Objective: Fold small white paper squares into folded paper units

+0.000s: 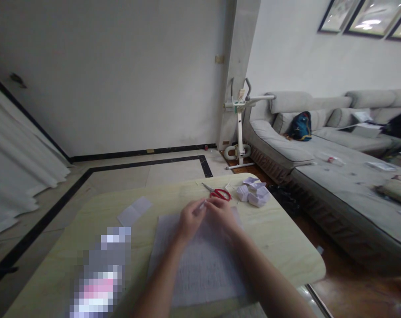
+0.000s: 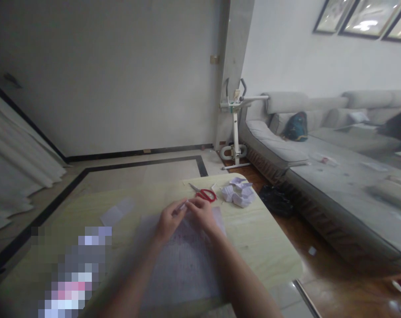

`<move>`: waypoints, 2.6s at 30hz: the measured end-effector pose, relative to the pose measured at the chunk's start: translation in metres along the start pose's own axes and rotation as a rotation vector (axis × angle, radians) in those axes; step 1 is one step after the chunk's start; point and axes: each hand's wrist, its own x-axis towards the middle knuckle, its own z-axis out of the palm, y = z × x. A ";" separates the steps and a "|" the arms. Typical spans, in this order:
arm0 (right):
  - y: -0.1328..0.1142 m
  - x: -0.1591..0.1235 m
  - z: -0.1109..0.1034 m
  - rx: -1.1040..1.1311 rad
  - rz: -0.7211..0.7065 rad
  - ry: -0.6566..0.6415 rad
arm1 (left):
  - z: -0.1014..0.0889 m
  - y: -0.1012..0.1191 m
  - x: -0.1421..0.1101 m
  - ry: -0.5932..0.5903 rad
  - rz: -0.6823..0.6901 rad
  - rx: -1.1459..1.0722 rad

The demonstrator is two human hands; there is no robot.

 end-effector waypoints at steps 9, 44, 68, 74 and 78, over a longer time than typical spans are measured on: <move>-0.001 0.000 0.001 0.011 0.027 0.042 | 0.003 -0.003 -0.001 0.038 -0.082 -0.060; -0.006 -0.003 0.001 0.007 0.036 0.031 | 0.000 0.005 -0.001 -0.001 -0.170 -0.084; -0.004 -0.003 0.001 0.043 0.039 0.015 | -0.001 0.004 -0.001 -0.034 -0.201 -0.130; -0.005 -0.004 0.001 0.028 0.008 0.006 | 0.000 0.004 -0.001 -0.016 -0.182 -0.151; -0.006 -0.004 0.001 0.005 -0.001 0.010 | -0.001 0.006 -0.001 -0.005 -0.196 -0.141</move>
